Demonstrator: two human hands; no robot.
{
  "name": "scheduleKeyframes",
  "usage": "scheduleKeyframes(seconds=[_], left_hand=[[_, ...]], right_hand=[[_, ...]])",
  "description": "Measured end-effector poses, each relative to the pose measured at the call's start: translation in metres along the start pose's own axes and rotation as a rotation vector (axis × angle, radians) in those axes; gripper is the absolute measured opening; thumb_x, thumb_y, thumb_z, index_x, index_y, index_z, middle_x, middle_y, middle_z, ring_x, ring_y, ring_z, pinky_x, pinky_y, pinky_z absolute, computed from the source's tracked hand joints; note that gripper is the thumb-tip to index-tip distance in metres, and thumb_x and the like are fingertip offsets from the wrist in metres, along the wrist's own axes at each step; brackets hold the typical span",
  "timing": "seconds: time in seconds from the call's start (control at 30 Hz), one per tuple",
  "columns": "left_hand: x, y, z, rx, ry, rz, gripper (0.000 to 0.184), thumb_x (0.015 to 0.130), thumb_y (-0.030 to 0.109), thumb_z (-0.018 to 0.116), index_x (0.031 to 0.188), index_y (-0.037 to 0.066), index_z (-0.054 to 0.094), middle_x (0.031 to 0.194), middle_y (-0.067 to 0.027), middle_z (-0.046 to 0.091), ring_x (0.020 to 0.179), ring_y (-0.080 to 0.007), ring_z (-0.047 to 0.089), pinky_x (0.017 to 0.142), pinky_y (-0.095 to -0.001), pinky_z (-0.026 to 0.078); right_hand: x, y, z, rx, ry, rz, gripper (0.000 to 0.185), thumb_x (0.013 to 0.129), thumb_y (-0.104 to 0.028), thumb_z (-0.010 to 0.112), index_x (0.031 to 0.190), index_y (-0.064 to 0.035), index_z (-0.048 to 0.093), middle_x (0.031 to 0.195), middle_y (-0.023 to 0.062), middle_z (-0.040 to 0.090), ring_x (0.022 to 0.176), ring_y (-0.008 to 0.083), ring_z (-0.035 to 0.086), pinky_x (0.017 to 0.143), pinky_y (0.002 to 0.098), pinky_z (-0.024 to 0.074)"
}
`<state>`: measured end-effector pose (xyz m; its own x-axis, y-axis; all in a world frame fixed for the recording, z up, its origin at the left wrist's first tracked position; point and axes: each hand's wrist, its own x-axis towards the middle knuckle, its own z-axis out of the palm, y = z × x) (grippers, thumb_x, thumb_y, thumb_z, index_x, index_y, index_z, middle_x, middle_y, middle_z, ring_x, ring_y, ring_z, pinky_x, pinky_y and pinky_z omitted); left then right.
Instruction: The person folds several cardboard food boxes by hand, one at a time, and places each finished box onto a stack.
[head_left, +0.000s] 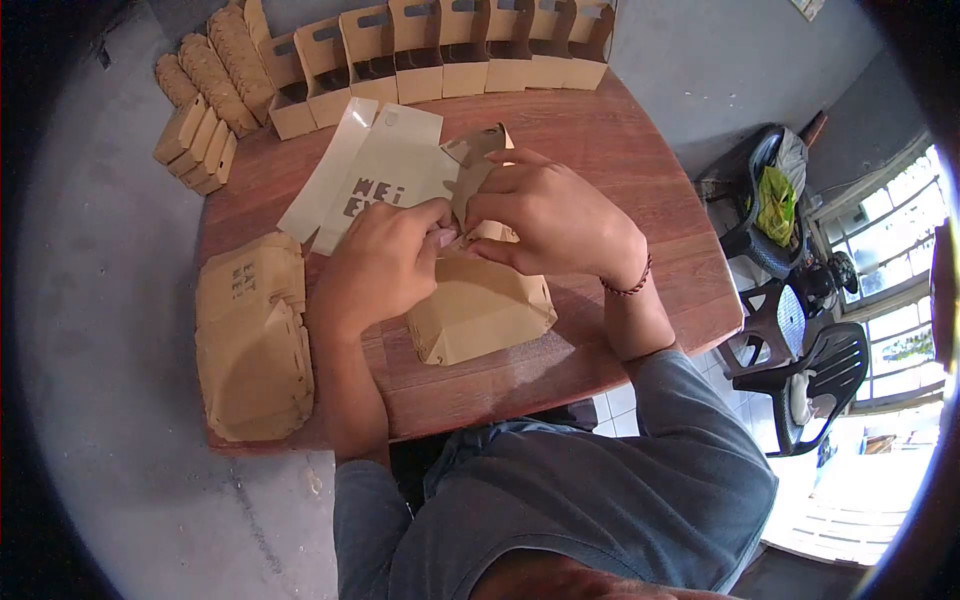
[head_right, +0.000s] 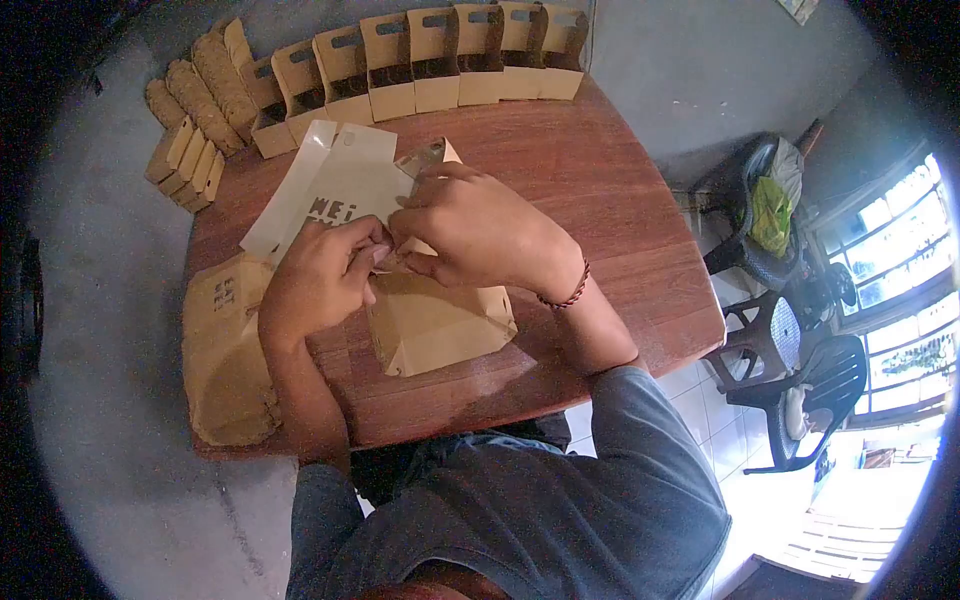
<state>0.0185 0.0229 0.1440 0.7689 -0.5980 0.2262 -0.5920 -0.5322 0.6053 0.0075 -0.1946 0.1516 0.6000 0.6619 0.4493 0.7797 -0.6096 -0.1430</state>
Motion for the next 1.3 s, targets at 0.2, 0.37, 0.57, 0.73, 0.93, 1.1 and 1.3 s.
scheduleKeyframes(seconds=[0.2,0.37,0.57,0.73,0.93,1.1,1.3], left_hand=[[-0.002,-0.004,-0.001,-0.006,0.008,0.066,0.007,0.093,0.004,0.057,0.092,-0.002,0.061,0.074,-0.0168,0.068,0.057,-0.027,0.068,0.059,-0.0388,0.051],[-0.009,-0.002,0.002,0.164,0.138,0.108,0.007,0.093,0.004,0.056,0.093,-0.001,0.062,0.074,-0.0171,0.067,0.062,-0.026,0.07,0.06,-0.0398,0.051],[-0.019,0.022,-0.006,0.016,0.412,0.163,0.012,0.09,0.005,0.063,0.101,0.006,0.066,0.088,-0.0133,0.071,0.073,-0.03,0.068,0.063,-0.0389,0.052],[-0.028,0.016,-0.022,-0.14,0.697,0.052,0.029,0.093,0.014,0.069,0.118,0.0,0.062,0.106,-0.0085,0.07,0.082,-0.0167,0.068,0.067,-0.0306,0.055],[0.0,-0.024,-0.017,-0.605,0.61,0.071,0.073,0.095,0.024,0.069,0.148,-0.004,0.027,0.138,-0.0193,0.05,0.12,-0.0244,0.055,0.098,-0.0378,0.048],[0.009,-0.02,-0.008,-0.655,0.672,0.203,0.049,0.103,0.022,0.054,0.144,-0.002,0.039,0.138,-0.0153,0.051,0.121,-0.0211,0.055,0.101,-0.0368,0.047],[0.009,-0.036,0.001,-0.366,0.843,-0.003,0.031,0.106,0.02,0.048,0.107,-0.006,0.062,0.095,-0.0127,0.069,0.08,-0.0161,0.068,0.073,-0.0299,0.06]], right_hand=[[0.002,-0.001,0.003,0.011,-0.002,0.0,0.023,0.078,-0.025,0.073,0.092,-0.0067,0.07,0.082,0.0158,0.067,0.091,0.0333,0.065,0.089,0.0434,0.0519],[0.002,0.003,0.012,0.009,-0.005,0.003,0.023,0.078,-0.023,0.072,0.095,-0.007,0.072,0.085,0.0152,0.07,0.091,0.0328,0.065,0.095,0.0461,0.0479],[0.011,0.028,0.01,0.014,0.206,-0.007,0.013,0.079,-0.014,0.077,0.081,-0.0063,0.067,0.076,0.005,0.065,0.075,0.0276,0.061,0.089,0.0409,0.0458],[0.011,0.033,0.003,-0.042,0.42,0.002,0.012,0.078,-0.013,0.076,0.081,-0.0081,0.066,0.075,0.0043,0.064,0.077,0.0239,0.063,0.093,0.041,0.0451],[0.016,0.018,0.008,-0.097,0.507,-0.099,0.01,0.079,-0.015,0.074,0.08,-0.0107,0.065,0.076,0.0018,0.064,0.083,0.0201,0.064,0.098,0.0441,0.0426],[0.017,0.014,0.007,-0.113,0.425,-0.101,0.015,0.075,-0.009,0.08,0.083,-0.009,0.067,0.079,0.0024,0.065,0.08,0.0207,0.065,0.094,0.043,0.0457],[0.013,0.019,0.007,0.483,0.233,0.057,0.044,0.089,-0.043,0.071,0.109,-0.0031,0.07,0.099,0.0157,0.072,0.099,0.0296,0.067,0.09,0.0391,0.0511]])
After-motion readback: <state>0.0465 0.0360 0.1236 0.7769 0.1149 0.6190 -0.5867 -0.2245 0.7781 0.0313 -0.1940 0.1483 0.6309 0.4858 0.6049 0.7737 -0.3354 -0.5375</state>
